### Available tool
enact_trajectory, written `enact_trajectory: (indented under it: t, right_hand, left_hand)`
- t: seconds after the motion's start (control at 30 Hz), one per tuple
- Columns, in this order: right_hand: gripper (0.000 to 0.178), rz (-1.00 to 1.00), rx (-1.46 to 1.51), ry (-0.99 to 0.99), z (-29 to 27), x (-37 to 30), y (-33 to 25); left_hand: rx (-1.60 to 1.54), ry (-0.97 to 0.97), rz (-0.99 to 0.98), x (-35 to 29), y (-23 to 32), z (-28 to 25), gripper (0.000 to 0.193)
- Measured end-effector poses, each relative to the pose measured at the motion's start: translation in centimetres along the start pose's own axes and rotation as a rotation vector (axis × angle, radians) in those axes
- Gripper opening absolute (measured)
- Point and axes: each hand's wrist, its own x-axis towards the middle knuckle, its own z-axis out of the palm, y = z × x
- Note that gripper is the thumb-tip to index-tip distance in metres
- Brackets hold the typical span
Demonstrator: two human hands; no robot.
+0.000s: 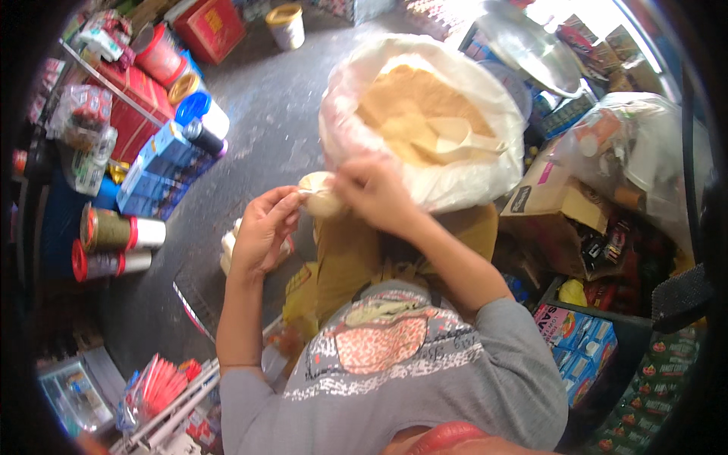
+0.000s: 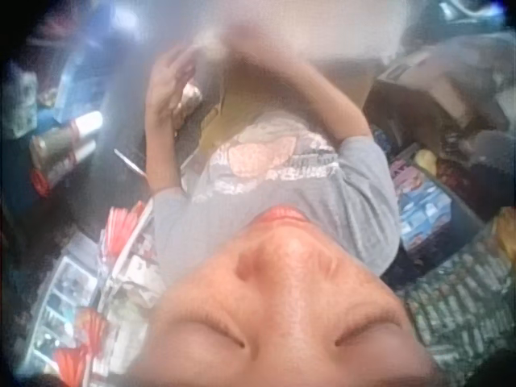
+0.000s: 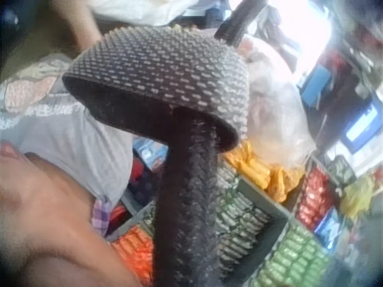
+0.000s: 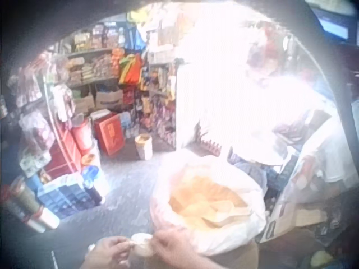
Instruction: The person scoops a light-colored powder from a large sack using a plastic scoop and pours it into small plastic bags. They then tie each bag and place it on the floor. The process is repeated multiple times.
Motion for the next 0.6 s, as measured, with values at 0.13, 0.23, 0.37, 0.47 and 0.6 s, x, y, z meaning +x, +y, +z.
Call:
enact_trajectory:
  t: [0.13,0.23,0.37,0.47,0.6]
  right_hand:
    - [0.022,-0.316,-0.202,0.042,0.0,1.7,-2.9]
    - [0.022,-0.161,-0.144,0.107,-0.4,2.5,-2.3]
    - [0.014,-0.044,0.056,0.076,-0.9,1.9,-1.4]
    - [0.009,-0.024,0.076,-0.019,-1.2,1.7,-1.5]
    - [0.010,-0.057,-0.080,-0.002,-0.6,1.0,-1.7]
  left_hand:
    - [0.340,0.051,0.444,1.6,-0.1,4.2,0.014]
    - [0.554,0.068,0.533,2.8,0.4,4.6,0.012]
    - [0.535,0.079,0.444,2.9,-0.5,3.3,0.009]
    - [0.705,0.169,0.573,2.4,-0.1,3.5,0.010]
    - [0.943,0.216,0.580,1.3,1.3,4.2,0.010]
